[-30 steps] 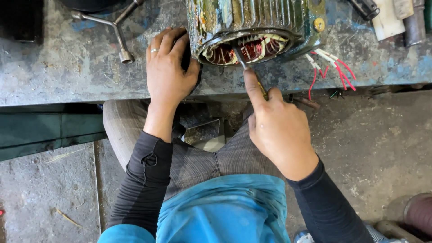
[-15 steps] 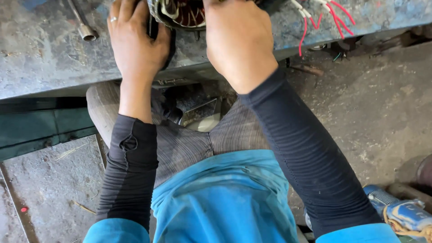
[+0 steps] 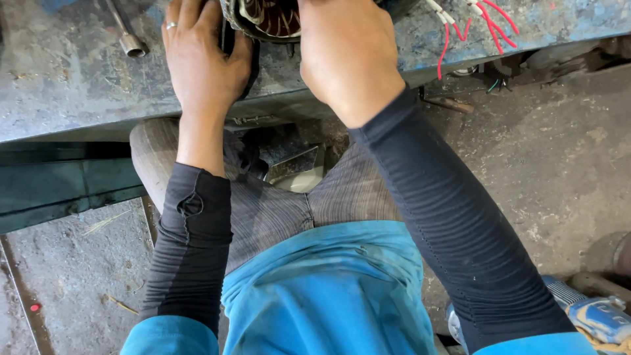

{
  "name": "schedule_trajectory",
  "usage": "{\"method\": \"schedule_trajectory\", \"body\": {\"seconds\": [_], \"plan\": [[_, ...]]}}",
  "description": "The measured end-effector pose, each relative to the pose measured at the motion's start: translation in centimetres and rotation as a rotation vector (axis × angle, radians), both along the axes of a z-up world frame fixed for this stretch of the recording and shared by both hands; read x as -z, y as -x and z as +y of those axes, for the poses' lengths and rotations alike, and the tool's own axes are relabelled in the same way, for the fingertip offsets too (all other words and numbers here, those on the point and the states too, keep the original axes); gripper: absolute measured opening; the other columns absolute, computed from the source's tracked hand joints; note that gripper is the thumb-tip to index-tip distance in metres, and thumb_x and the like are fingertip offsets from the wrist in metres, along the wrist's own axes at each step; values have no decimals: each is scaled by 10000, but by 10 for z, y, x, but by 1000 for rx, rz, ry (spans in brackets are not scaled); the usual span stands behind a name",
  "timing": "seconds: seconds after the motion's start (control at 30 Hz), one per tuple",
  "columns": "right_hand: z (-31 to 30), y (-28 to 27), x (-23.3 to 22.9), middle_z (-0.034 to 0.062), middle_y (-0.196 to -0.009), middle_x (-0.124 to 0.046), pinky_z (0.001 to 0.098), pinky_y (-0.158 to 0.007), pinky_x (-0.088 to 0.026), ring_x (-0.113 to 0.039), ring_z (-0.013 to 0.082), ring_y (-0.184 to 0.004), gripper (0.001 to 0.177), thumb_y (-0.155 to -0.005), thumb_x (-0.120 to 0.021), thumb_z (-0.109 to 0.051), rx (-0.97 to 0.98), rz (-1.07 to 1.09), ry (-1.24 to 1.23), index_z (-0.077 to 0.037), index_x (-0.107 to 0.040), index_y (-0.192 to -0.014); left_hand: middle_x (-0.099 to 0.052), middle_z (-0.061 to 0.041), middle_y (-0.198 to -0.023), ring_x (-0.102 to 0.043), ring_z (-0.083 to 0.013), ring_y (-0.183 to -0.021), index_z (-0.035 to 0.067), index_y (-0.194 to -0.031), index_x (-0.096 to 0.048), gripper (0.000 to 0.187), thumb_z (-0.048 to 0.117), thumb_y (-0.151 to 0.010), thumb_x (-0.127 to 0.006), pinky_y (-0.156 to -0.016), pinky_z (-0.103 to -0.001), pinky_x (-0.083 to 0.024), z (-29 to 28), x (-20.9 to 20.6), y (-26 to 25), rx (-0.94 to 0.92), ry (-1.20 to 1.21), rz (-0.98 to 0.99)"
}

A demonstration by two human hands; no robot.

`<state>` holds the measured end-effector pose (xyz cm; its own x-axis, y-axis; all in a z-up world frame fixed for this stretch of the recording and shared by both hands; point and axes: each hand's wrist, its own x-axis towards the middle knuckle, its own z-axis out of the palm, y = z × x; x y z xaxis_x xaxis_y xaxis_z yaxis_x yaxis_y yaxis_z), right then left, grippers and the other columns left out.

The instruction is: The person uses a flathead screwdriver to pry and adjust the copper windings inside the stator of an electric motor. They hold the motor casing with one hand while manipulating the internal components with the tool, occasionally using their fingers to reposition the wires.

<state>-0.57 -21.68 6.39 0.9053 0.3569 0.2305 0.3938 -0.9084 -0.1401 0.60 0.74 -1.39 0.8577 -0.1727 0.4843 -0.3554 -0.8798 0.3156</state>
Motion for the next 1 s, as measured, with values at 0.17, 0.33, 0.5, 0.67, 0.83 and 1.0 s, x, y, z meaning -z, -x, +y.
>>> {"method": "schedule_trajectory", "body": {"seconds": [0.17,0.33,0.5,0.67,0.83,1.0], "plan": [[-2,-2,-7,150,-875,-725,497,-473,-601,-710,390,-583,490,-755,-654,143,-17,11,19,-51,-683,-1204,-642,-167,-1308,-536,-432,-1162,-15,-1247,-724,381,138,-898,-731,-931,-556,-477,-6,-8,4,36,15,-54],[-19,52,-45,207,-783,-648,488,-424,-564,-693,378,-524,761,-859,-663,4,-8,100,221,-99,-459,-1585,-649,-165,-1300,-540,-408,-1171,-20,-1225,-724,351,145,-915,-730,-915,-553,-489,-6,-6,4,42,28,-68],[-25,58,-51,179,-879,-637,546,-414,-539,-699,427,-527,861,-852,-586,-103,12,176,390,-174,-386,-1687,-673,-133,-1314,-546,-366,-1196,-20,-1255,-739,373,166,-932,-742,-921,-533,-501,-4,-7,2,55,59,-113],[-19,38,-51,198,-894,-658,588,-457,-561,-712,471,-583,849,-828,-609,-97,24,168,376,-157,-435,-1656,-668,-122,-1331,-527,-353,-1265,-4,-1313,-715,406,204,-964,-731,-978,-551,-488,-4,-5,2,10,38,-21],[-18,63,-72,175,-763,-617,473,-371,-554,-656,342,-434,740,-945,-569,-30,-6,231,411,-111,-401,-1661,-682,-129,-1354,-525,-362,-1300,-5,-1323,-716,447,203,-927,-707,-1013,-566,-481,-5,-6,1,-7,54,13],[-17,61,-68,189,-801,-619,498,-360,-538,-664,400,-440,741,-956,-537,-96,5,234,446,-153,-413,-1685,-676,-131,-1373,-528,-383,-1321,4,-1326,-715,457,215,-921,-687,-1033,-587,-484,-3,-7,3,-12,62,10]]}}
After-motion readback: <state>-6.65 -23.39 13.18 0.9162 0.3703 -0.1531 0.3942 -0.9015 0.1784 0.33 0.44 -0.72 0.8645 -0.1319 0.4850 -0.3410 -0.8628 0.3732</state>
